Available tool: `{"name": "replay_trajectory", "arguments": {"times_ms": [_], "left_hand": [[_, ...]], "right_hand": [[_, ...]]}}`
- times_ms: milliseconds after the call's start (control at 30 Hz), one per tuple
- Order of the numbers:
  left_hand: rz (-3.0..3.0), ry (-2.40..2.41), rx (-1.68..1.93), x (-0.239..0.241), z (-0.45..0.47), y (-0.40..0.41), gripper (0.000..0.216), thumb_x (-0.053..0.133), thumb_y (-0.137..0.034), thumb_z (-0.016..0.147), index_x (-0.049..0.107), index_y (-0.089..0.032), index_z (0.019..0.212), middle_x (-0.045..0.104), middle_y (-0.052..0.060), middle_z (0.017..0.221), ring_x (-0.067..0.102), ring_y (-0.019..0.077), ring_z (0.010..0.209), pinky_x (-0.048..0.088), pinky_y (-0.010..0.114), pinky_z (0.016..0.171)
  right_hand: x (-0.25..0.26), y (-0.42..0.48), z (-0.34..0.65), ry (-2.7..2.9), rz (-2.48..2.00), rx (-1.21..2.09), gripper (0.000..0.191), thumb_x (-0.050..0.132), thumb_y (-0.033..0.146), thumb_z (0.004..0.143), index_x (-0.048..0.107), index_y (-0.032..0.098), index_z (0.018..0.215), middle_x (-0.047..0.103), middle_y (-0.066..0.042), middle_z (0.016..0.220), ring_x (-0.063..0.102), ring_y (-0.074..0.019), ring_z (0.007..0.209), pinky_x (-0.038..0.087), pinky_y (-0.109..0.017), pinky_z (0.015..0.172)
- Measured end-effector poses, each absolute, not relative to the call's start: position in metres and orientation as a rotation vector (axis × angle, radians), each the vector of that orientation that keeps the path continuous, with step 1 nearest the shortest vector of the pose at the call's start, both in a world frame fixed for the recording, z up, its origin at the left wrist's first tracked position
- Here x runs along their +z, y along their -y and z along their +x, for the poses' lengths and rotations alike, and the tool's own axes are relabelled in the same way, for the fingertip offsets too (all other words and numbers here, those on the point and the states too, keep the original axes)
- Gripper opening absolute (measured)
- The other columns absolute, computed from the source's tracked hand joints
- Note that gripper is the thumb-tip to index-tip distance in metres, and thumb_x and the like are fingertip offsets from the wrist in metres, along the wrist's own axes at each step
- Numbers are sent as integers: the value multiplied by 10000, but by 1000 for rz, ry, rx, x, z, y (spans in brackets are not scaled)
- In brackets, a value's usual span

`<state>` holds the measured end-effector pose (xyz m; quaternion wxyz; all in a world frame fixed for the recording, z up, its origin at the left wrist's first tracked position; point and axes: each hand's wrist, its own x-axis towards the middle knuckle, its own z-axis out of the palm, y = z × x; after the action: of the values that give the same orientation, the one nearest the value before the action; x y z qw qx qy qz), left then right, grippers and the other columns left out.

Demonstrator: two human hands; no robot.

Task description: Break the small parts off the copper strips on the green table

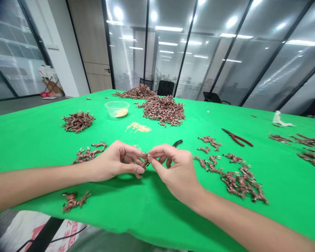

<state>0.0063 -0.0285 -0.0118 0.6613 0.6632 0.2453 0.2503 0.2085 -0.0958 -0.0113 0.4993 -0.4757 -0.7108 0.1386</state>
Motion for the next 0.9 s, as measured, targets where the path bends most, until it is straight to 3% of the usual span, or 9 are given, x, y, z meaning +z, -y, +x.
{"name": "replay_trajectory", "arguments": {"times_ms": [267,500,733,900], "left_hand": [[1505,-556,540,-11,6,29,406,860,-231,699,730,-81,1052,787,106,865,756,172,704,588,233,670],[1625,-603,543,-6,5,34,433,872,-292,685,748,-90,1046,788,111,866,753,178,718,579,223,664],[1592,-595,535,-9,5,32,405,860,-258,700,750,-92,1053,791,106,852,756,185,730,582,233,672],[1484,-546,499,-11,6,26,376,857,-220,709,744,-94,1046,798,111,847,761,171,726,587,235,709]], "right_hand": [[-8,99,205,1870,-1068,38,123,685,101,853,710,221,836,724,27,712,620,-106,557,461,-228,511],[-11,101,206,1920,-1083,-12,123,649,129,885,701,240,879,741,12,742,644,-137,576,499,-259,534],[-12,99,210,1888,-1103,132,107,700,140,884,716,238,921,755,28,770,696,-130,635,471,-244,519],[-13,94,213,1852,-1102,181,111,709,154,879,734,233,952,785,5,820,748,-168,695,534,-260,574]]}}
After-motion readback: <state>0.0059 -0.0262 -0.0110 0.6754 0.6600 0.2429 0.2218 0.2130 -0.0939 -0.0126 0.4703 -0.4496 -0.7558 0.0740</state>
